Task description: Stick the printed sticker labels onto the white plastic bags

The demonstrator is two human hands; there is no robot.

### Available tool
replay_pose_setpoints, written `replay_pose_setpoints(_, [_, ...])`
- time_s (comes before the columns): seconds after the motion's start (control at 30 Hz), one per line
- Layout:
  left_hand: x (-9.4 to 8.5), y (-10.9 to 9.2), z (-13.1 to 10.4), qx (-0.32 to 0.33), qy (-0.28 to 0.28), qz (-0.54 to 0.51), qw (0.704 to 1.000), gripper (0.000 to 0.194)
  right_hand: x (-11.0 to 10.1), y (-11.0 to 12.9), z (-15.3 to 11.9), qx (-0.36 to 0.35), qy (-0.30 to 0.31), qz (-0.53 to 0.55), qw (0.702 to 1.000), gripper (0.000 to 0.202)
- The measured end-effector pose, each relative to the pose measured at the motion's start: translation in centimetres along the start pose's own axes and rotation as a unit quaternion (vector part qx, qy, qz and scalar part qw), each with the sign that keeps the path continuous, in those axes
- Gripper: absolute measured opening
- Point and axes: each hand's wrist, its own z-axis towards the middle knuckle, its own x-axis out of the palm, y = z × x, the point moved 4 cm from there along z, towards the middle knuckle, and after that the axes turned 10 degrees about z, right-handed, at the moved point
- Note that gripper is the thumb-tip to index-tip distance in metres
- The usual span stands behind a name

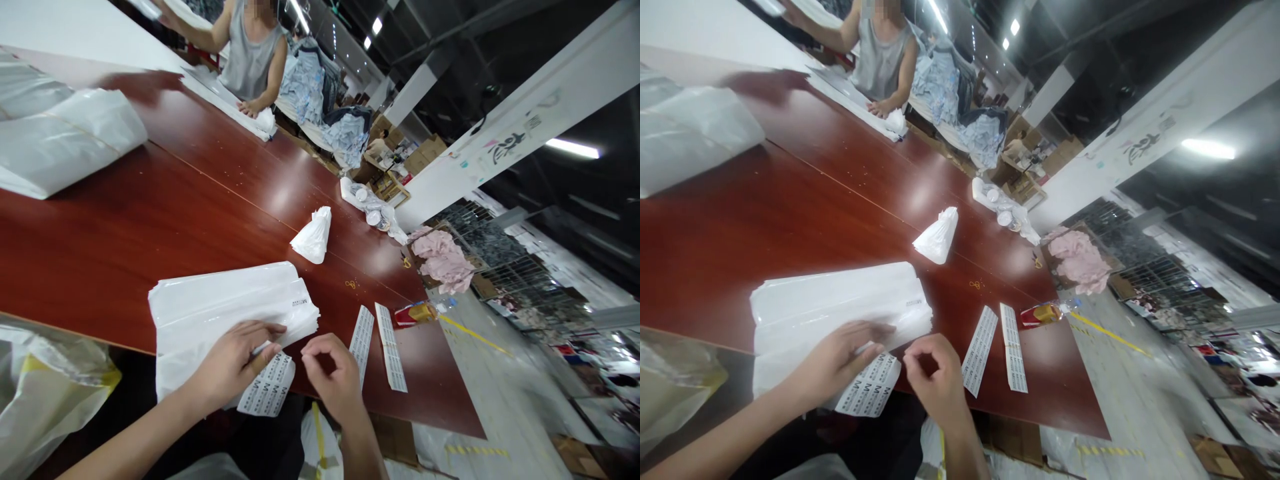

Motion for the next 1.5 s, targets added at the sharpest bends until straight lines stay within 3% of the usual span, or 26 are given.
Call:
replay_pose_setpoints(0.07, [0.2, 0.0, -0.1, 0.008, -0.003, 0.010, 1.000, 0.034, -0.7, -0.4, 0.2, 0.037, -0.004, -0.002, 0.999, 0.010])
replay_pose_setpoints(0.17, [0.2, 0.0, -0.1, -0.011, -0.017, 0.006, 1.000, 0.032, 0.5, -0.8, 0.0, 0.031, 0.037, -0.052, 0.997, 0.029])
replay_pose_setpoints(0.3, [0.1, 0.2, -0.1, -0.044, -0.023, 0.012, 0.999, 0.032, 2.4, -0.3, -1.0, -0.041, 0.037, -0.110, 0.992, 0.021])
replay_pose_setpoints(0.4, [0.2, 0.0, -0.1, -0.014, -0.022, 0.043, 0.999, 0.032, 1.6, -0.3, -1.6, -0.037, 0.022, -0.061, 0.997, 0.011])
replay_pose_setpoints(0.47, [0.8, -0.6, -0.2, 0.065, -0.005, 0.085, 0.994, 0.026, -0.5, -1.1, -1.3, 0.010, -0.046, -0.001, 0.999, 0.003])
replay_pose_setpoints(0.57, [2.1, -1.5, -0.6, 0.161, 0.013, 0.163, 0.973, 0.019, -3.9, -3.6, -0.1, 0.078, -0.220, 0.066, 0.970, 0.015])
replay_pose_setpoints(0.6, [2.5, -1.6, -0.7, 0.173, 0.011, 0.183, 0.968, 0.019, -4.4, -4.5, 0.4, 0.096, -0.253, 0.080, 0.959, 0.020])
replay_pose_setpoints(0.67, [3.0, -1.7, -0.9, 0.182, 0.006, 0.208, 0.961, 0.021, -4.1, -6.3, 1.4, 0.132, -0.263, 0.093, 0.951, 0.027])
replay_pose_setpoints(0.77, [3.2, -1.4, -1.1, 0.186, 0.010, 0.223, 0.957, 0.020, -1.9, -8.0, 2.1, 0.165, -0.212, 0.049, 0.962, 0.024])
replay_pose_setpoints(0.87, [2.9, -1.2, -1.0, 0.182, 0.006, 0.214, 0.960, 0.017, -0.1, -8.1, 2.0, 0.147, -0.189, -0.042, 0.970, 0.017])
replay_pose_setpoints(1.0, [2.6, -1.0, -0.9, 0.169, -0.008, 0.180, 0.969, 0.015, 0.0, -6.7, 2.4, 0.088, -0.190, -0.157, 0.965, 0.020])
replay_pose_setpoints(1.07, [2.6, -1.0, -0.9, 0.170, -0.011, 0.181, 0.969, 0.016, 0.0, -6.1, 3.2, 0.058, -0.144, -0.186, 0.970, 0.026])
replay_pose_setpoints(1.17, [2.5, -1.0, -1.0, 0.178, -0.013, 0.199, 0.964, 0.017, 0.2, -6.1, 4.3, 0.050, -0.066, -0.222, 0.972, 0.018])
replay_pose_setpoints(1.27, [2.3, -1.2, -1.2, 0.189, -0.018, 0.202, 0.961, 0.018, -0.2, -6.0, 5.3, 0.030, -0.026, -0.292, 0.956, 0.021])
replay_pose_setpoints(1.37, [2.3, -1.8, -1.5, 0.207, 0.007, 0.180, 0.962, 0.019, -0.2, -5.0, 6.6, -0.060, 0.080, -0.372, 0.923, 0.023])
replay_pose_setpoints(1.43, [2.7, -2.2, -1.6, 0.206, 0.018, 0.165, 0.964, 0.020, 0.8, -4.1, 7.6, -0.124, 0.157, -0.411, 0.889, 0.017])
replay_pose_setpoints(1.5, [3.2, -2.3, -1.7, 0.195, 0.015, 0.163, 0.967, 0.022, 3.1, -2.9, 8.5, -0.187, 0.226, -0.419, 0.859, 0.012])
